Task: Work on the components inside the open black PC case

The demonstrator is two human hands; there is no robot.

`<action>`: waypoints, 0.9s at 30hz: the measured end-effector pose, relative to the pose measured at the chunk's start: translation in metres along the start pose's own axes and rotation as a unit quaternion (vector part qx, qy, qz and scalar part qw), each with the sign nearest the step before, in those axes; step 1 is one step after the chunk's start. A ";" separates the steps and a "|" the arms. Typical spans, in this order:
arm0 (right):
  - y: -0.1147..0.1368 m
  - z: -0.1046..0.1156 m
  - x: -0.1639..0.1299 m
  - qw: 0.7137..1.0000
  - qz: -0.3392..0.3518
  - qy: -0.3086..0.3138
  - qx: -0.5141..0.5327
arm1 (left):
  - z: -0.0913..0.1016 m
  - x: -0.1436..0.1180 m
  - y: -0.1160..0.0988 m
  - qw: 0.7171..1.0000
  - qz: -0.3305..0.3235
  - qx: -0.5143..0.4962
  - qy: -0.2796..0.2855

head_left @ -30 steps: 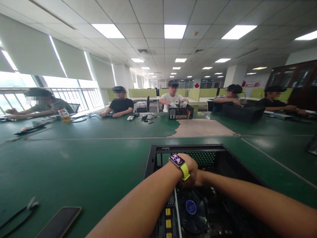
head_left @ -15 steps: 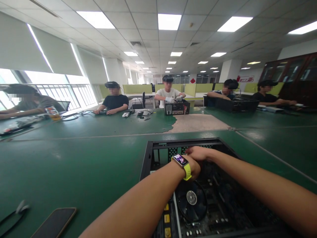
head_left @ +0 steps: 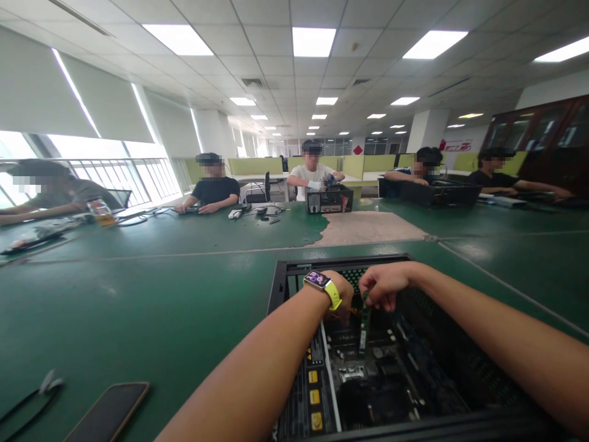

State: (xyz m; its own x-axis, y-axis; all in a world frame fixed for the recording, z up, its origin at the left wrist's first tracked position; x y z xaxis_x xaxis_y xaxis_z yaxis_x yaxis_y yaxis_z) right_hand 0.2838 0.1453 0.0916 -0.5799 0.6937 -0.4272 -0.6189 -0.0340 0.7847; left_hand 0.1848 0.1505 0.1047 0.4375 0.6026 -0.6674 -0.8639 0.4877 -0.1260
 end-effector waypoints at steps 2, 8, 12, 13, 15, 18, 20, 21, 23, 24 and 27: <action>0.002 0.000 -0.005 1.000 0.008 0.000 0.011 | -0.004 0.001 0.005 0.999 0.027 0.012 0.039; 0.010 0.001 -0.010 0.995 0.064 -0.002 0.074 | -0.009 -0.007 0.003 0.995 0.014 -0.049 0.090; 0.014 0.006 -0.013 0.990 0.100 -0.018 0.099 | -0.010 -0.001 0.006 0.990 -0.003 -0.077 0.117; 0.014 0.007 -0.013 0.989 0.107 -0.022 0.104 | -0.011 0.001 0.006 0.989 -0.009 -0.085 0.125; 0.016 0.008 -0.015 0.986 0.119 -0.027 0.113 | -0.011 0.005 0.007 0.986 -0.021 -0.098 0.133; 0.019 0.009 -0.016 0.982 0.139 -0.030 0.124 | -0.009 0.006 0.007 0.984 -0.032 -0.116 0.130; 0.021 0.011 -0.016 0.977 0.156 -0.046 0.138 | -0.007 0.003 0.007 0.983 -0.041 -0.130 0.121; 0.022 0.013 -0.017 0.974 0.162 -0.056 0.146 | -0.004 0.001 0.007 0.983 -0.047 -0.139 0.113; 0.022 0.015 -0.019 0.973 0.158 -0.066 0.152 | 0.003 -0.004 0.007 0.981 -0.061 -0.161 0.086; 0.021 0.015 -0.019 0.976 0.146 -0.062 0.147 | 0.008 -0.006 0.007 0.980 -0.069 -0.174 0.065; 0.014 0.009 -0.019 0.990 0.092 -0.024 0.105 | 0.024 -0.011 0.006 0.972 -0.097 -0.212 -0.008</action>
State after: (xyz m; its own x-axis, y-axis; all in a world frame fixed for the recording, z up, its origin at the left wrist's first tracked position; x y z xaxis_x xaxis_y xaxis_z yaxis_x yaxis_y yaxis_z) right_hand 0.2909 0.1382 0.1142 -0.6435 0.7230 -0.2514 -0.3786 -0.0152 0.9254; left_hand 0.1803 0.1616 0.1290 0.6034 0.5362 -0.5903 -0.7884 0.2901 -0.5425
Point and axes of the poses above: each hand's wrist, its own x-axis towards the middle knuckle, its own z-axis out of the back of the hand, y = z × x, the point moved 6 cm from there along x, towards the middle knuckle, and after that the axes turned 15 degrees about z, right-handed, at the moved point
